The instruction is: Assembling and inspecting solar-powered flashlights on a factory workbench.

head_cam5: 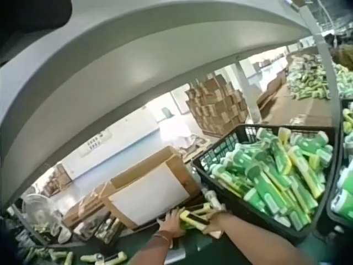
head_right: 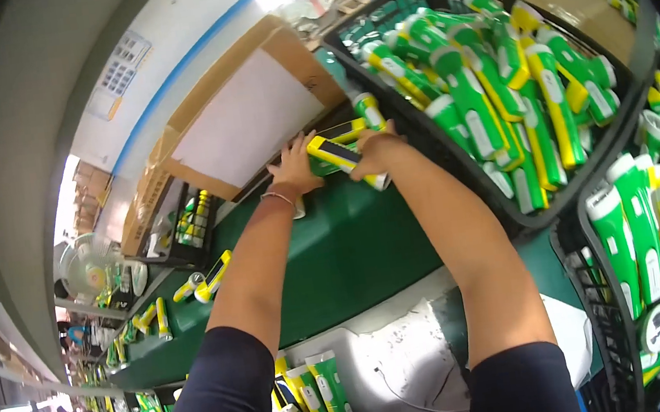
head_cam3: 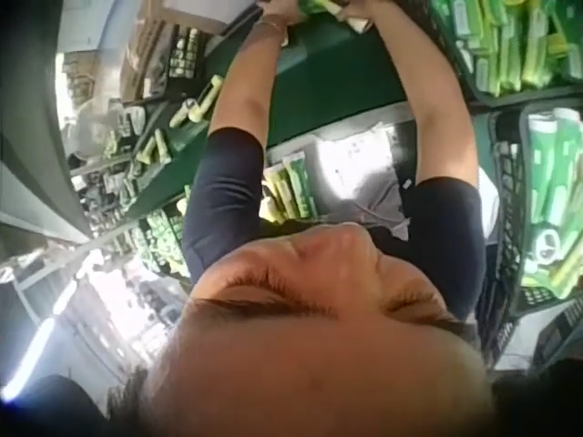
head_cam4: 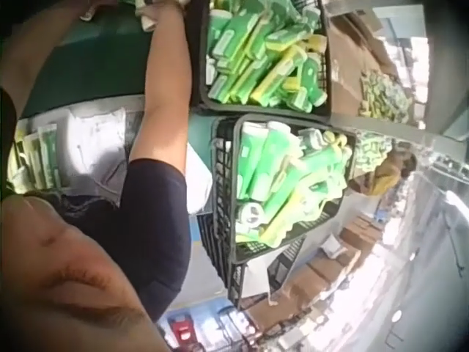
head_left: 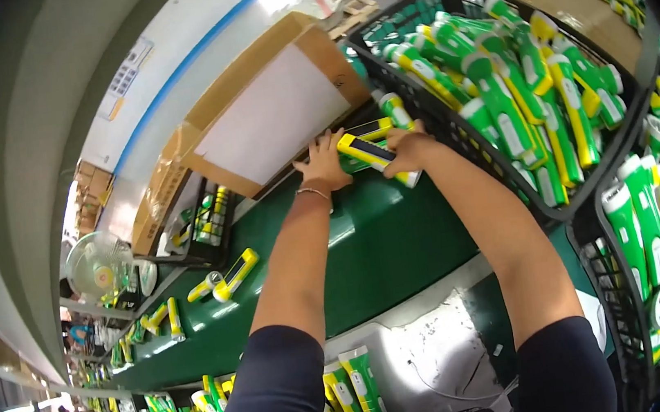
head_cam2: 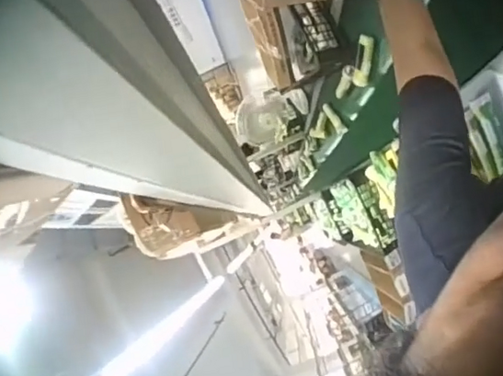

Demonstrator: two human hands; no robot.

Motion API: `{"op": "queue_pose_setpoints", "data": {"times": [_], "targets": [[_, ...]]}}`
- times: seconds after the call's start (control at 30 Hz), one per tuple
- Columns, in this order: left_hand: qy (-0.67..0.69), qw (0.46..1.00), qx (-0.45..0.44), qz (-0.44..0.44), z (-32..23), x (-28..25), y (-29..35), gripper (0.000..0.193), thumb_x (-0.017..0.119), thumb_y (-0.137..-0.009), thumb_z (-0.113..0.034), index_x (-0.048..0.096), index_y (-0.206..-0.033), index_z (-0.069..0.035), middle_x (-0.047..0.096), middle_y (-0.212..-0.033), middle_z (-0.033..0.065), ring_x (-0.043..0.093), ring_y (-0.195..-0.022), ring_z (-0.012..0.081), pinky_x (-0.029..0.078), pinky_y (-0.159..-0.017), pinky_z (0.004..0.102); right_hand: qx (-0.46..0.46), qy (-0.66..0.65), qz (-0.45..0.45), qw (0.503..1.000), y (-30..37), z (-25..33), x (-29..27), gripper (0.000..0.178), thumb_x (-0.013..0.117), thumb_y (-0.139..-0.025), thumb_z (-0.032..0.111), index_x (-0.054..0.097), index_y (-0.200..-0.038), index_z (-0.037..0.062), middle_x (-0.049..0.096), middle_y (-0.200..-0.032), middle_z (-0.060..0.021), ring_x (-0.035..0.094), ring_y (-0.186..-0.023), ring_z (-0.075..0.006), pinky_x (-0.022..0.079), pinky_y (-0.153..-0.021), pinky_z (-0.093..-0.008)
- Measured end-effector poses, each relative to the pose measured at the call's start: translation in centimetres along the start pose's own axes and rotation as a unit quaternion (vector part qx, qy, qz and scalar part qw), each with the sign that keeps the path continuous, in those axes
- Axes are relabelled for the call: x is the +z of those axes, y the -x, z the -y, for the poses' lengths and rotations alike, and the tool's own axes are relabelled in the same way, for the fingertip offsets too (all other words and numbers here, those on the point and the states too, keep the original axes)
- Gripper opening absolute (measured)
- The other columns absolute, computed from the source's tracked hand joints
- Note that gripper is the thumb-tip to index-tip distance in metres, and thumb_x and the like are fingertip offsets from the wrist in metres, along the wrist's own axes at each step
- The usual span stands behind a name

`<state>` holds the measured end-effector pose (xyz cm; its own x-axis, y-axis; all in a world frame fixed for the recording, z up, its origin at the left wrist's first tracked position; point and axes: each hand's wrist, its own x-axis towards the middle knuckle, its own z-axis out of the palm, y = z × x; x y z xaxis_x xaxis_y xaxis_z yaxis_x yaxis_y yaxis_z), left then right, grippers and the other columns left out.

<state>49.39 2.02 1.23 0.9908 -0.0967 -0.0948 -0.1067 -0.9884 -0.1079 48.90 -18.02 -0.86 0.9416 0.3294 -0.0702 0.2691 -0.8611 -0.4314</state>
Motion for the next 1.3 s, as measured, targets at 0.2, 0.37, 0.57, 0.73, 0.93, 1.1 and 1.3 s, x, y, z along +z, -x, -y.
{"op": "queue_pose_setpoints", "data": {"times": [0.2, 0.37, 0.57, 0.73, 0.93, 1.1, 1.3], "targets": [[-0.181, 0.979, 0.083, 0.04, -0.2, -1.9, 0.1, 0.11, 0.083, -0.043, -0.04, 0.025, -0.136, -0.029, 0.037, -0.127, 0.0053, 0.031, -0.121, 0.0267, 0.032, -0.091, 0.0555, -0.083, -0.066, 0.054, 0.993, 5.8, 0.7, 0.3, 0.064, 0.059, -0.059, 0.057, 0.065, -0.097, 0.0051, 0.054, -0.108, -0.0144, 0.046, -0.104, -0.0307, 0.032, -0.09, -0.0381], [-0.145, 0.98, 0.135, -0.017, 0.6, -0.2, 1.2, 0.098, 0.08, -0.042, -0.048, 0.038, -0.123, -0.013, 0.044, -0.114, 0.0063, 0.04, -0.113, 0.0241, 0.032, -0.09, 0.0465, 0.021, -0.211, -0.055, 0.976, 8.8, 0.1, 1.9, 0.063, 0.064, -0.058, 0.051, 0.062, -0.093, -0.0019, 0.054, -0.104, -0.0153, 0.047, -0.098, -0.038, 0.039, -0.089, -0.0384], [-0.154, 0.983, 0.088, 0.05, -0.3, -3.1, 4.8, 0.092, 0.073, -0.048, -0.056, 0.039, -0.126, -0.021, 0.046, -0.114, 0.0056, 0.042, -0.112, 0.0234, 0.028, -0.091, 0.0438, 0.025, -0.431, -0.127, 0.893, 16.4, 0.1, 0.3, 0.044, 0.066, -0.066, 0.038, 0.06, -0.081, -0.0032, 0.056, -0.083, -0.0162, 0.057, -0.077, -0.029, 0.044, -0.072, -0.035], [-0.148, 0.983, 0.054, 0.092, -0.4, -1.7, 5.2, 0.097, 0.072, -0.05, -0.057, 0.033, -0.13, -0.02, 0.044, -0.12, 0.0074, 0.039, -0.115, 0.0247, 0.03, -0.092, 0.0438, 0.034, -0.408, -0.081, 0.909, 21.8, 1.7, 0.3, 0.047, 0.066, -0.066, 0.037, 0.06, -0.088, -0.0044, 0.058, -0.087, -0.0163, 0.056, -0.08, -0.0309, 0.043, -0.073, -0.0361], [-0.112, 0.984, -0.057, 0.125, -3.5, -3.5, 5.4, 0.083, 0.062, -0.053, -0.069, 0.06, -0.112, -0.01, 0.037, -0.129, 0.0131, 0.026, -0.125, 0.0288, 0.021, -0.094, 0.0531, -0.068, -0.237, -0.05, 0.968, 29.7, 6.1, 2.2, 0.061, 0.064, -0.063, 0.043, 0.056, -0.098, -0.0066, 0.049, -0.114, -0.0182, 0.037, -0.107, -0.0428, 0.035, -0.093, -0.0435], [0.117, 0.947, -0.224, 0.201, 4.8, 0.9, 3.3, 0.092, 0.057, -0.056, -0.075, 0.054, -0.121, -0.01, 0.008, -0.147, 0.0096, 0.022, -0.128, 0.0321, 0.02, -0.104, 0.045, -0.097, -0.18, 0.037, 0.978, 32.6, 11.0, 4.2, 0.058, 0.061, -0.065, 0.041, 0.057, -0.102, -0.0039, 0.046, -0.12, -0.0154, 0.03, -0.113, -0.044, 0.036, -0.091, -0.0477], [0.074, 0.967, -0.19, 0.152, -0.9, -3.7, 6.8, 0.095, 0.057, -0.058, -0.073, 0.049, -0.122, -0.004, 0.024, -0.138, 0.0111, 0.031, -0.119, 0.0321, 0.028, -0.093, 0.046, -0.089, -0.126, 0.054, 0.987, 33.5, 11.9, 2.6, 0.065, 0.066, -0.066, 0.043, 0.048, -0.118, 0.0084, 0.026, -0.138, -0.0135, 0.018, -0.122, -0.0481, 0.026, -0.094, -0.058]]}}
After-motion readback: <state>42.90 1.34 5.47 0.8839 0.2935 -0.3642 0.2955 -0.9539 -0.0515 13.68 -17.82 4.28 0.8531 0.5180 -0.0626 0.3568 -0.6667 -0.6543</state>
